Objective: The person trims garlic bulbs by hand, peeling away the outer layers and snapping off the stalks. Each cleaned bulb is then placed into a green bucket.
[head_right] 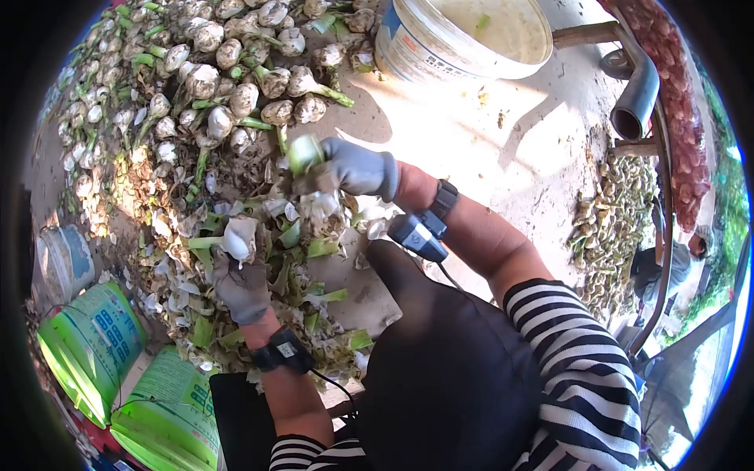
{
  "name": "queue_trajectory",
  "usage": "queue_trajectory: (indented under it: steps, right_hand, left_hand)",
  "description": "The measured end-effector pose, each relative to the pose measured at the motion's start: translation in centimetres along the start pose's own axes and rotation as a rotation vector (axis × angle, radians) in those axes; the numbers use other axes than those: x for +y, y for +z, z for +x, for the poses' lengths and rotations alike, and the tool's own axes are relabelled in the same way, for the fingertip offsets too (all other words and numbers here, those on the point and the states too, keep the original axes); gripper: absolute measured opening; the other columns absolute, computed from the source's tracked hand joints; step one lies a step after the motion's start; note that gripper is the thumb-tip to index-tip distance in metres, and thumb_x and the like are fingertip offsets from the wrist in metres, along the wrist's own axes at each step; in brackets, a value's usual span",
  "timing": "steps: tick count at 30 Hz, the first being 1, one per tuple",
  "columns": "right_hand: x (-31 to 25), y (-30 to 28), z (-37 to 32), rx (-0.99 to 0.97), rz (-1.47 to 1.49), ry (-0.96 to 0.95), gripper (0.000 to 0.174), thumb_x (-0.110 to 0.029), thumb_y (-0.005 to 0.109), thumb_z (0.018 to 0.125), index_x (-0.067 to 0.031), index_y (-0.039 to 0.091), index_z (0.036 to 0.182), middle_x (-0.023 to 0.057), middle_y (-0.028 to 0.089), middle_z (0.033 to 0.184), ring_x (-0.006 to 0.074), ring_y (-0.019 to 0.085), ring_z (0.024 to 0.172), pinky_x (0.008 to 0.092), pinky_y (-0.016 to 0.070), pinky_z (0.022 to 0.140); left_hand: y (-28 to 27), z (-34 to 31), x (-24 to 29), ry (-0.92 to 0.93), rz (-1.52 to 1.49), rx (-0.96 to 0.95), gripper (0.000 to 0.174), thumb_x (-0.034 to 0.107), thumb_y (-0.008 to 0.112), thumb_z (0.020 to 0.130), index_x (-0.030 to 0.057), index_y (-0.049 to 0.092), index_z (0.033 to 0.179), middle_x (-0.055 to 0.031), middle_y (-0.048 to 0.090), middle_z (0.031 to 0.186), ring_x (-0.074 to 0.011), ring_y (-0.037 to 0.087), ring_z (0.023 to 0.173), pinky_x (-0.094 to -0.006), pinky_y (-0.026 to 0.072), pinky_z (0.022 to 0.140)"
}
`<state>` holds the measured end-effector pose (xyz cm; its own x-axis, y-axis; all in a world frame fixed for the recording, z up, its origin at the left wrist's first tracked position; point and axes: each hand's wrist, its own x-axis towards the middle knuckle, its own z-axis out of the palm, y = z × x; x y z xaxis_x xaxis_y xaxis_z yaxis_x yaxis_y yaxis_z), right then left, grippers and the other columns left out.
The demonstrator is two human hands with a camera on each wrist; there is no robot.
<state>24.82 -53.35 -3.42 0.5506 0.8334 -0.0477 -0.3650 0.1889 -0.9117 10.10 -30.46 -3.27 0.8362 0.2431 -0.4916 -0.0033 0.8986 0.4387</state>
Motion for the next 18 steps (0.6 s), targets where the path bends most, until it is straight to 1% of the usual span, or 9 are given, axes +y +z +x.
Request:
queue_trajectory:
  steps: [1,5,7,8,11,13,14,17,18]
  right_hand:
    - [-1.0,1.8,0.9,0.059,-0.021,0.188,0.031,-0.016,0.062,0.08,0.0003,0.059,0.106,0.0085,0.064,0.096,0.0118,0.057,0.087,0.0252,0.0438,0.082]
    - [-0.5,4.5,2.9,0.027,-0.485,0.09,0.029,-0.012,0.057,0.075,-0.0008,0.059,0.101,0.0114,0.065,0.083,0.0157,0.061,0.077,0.0302,0.0474,0.07]
    - [-1.2,5.9,3.0,0.025,-1.004,0.255,0.026,-0.016,0.058,0.079,-0.0016,0.058,0.101,0.0107,0.062,0.081,0.015,0.058,0.074,0.0292,0.0464,0.066]
    - [-1.4,5.9,3.0,0.027,-1.003,0.257,0.026,-0.016,0.058,0.079,-0.0016,0.058,0.101,0.0107,0.062,0.081,0.015,0.058,0.074,0.0292,0.0464,0.066]
    - [-1.2,5.6,3.0,-0.017,-0.82,0.341,0.028,-0.014,0.061,0.076,-0.0011,0.059,0.1,0.0089,0.064,0.079,0.0143,0.058,0.07,0.0296,0.0471,0.063]
    - [0.1,4.9,1.9,-0.039,-0.101,0.019,0.026,-0.012,0.064,0.076,0.0013,0.061,0.099,0.0058,0.065,0.082,0.012,0.058,0.071,0.0279,0.0479,0.063]
    - [-0.3,4.5,1.4,-0.067,0.082,0.096,0.027,-0.011,0.066,0.077,0.0037,0.06,0.099,0.0046,0.064,0.087,0.0099,0.057,0.077,0.0254,0.048,0.067]
    - [-2.5,3.7,0.4,-0.026,0.074,0.055,0.031,-0.016,0.063,0.081,0.0038,0.058,0.104,0.0042,0.063,0.091,0.0094,0.056,0.08,0.0242,0.0469,0.07]
    - [-2.1,2.9,0.3,-0.026,0.026,0.214,0.032,-0.014,0.061,0.081,0.0019,0.055,0.109,0.0051,0.063,0.092,0.0112,0.057,0.082,0.026,0.0464,0.072]
  left_hand:
    - [0.5,-0.1,-0.3,-0.005,0.001,0.001,0.043,0.028,0.044,0.09,-0.0004,0.044,0.122,-0.0176,0.049,0.121,-0.0284,0.051,0.109,-0.041,0.0412,0.095]
    - [2.7,-0.3,-0.9,0.085,0.228,0.046,0.033,0.021,0.047,0.09,0.0,0.046,0.115,-0.0166,0.051,0.116,-0.0248,0.053,0.105,-0.0385,0.0445,0.091]
    - [3.8,-0.9,-1.6,0.128,0.363,0.033,0.03,0.018,0.049,0.089,-0.0017,0.046,0.112,-0.0161,0.052,0.114,-0.0253,0.053,0.104,-0.0376,0.0457,0.089]
    - [3.8,-0.9,-1.8,0.193,0.443,0.019,0.031,0.017,0.049,0.089,-0.0024,0.045,0.113,-0.0156,0.052,0.114,-0.0271,0.054,0.102,-0.0385,0.0473,0.087]
    - [3.9,-0.9,-1.5,0.135,0.455,0.07,0.033,0.018,0.048,0.09,-0.0017,0.044,0.116,-0.0156,0.052,0.114,-0.0264,0.055,0.1,-0.0392,0.0489,0.085]
    - [3.1,0.0,-1.6,0.111,0.389,0.079,0.034,0.022,0.044,0.091,-0.0003,0.045,0.117,-0.0143,0.053,0.114,-0.0253,0.055,0.101,-0.0379,0.0479,0.085]
    - [2.5,0.4,-1.7,0.083,0.323,0.087,0.036,0.026,0.04,0.093,0.0011,0.046,0.118,-0.013,0.054,0.114,-0.0242,0.055,0.102,-0.0366,0.0468,0.085]
    - [0.8,1.2,-0.5,0.03,0.168,0.141,0.036,0.024,0.039,0.093,0.0003,0.044,0.119,-0.014,0.053,0.115,-0.0259,0.054,0.104,-0.0383,0.0461,0.087]
    - [0.6,1.2,-0.4,0.022,0.188,0.23,0.035,0.019,0.038,0.091,-0.002,0.044,0.118,-0.0151,0.051,0.116,-0.0278,0.054,0.104,-0.0392,0.0472,0.088]
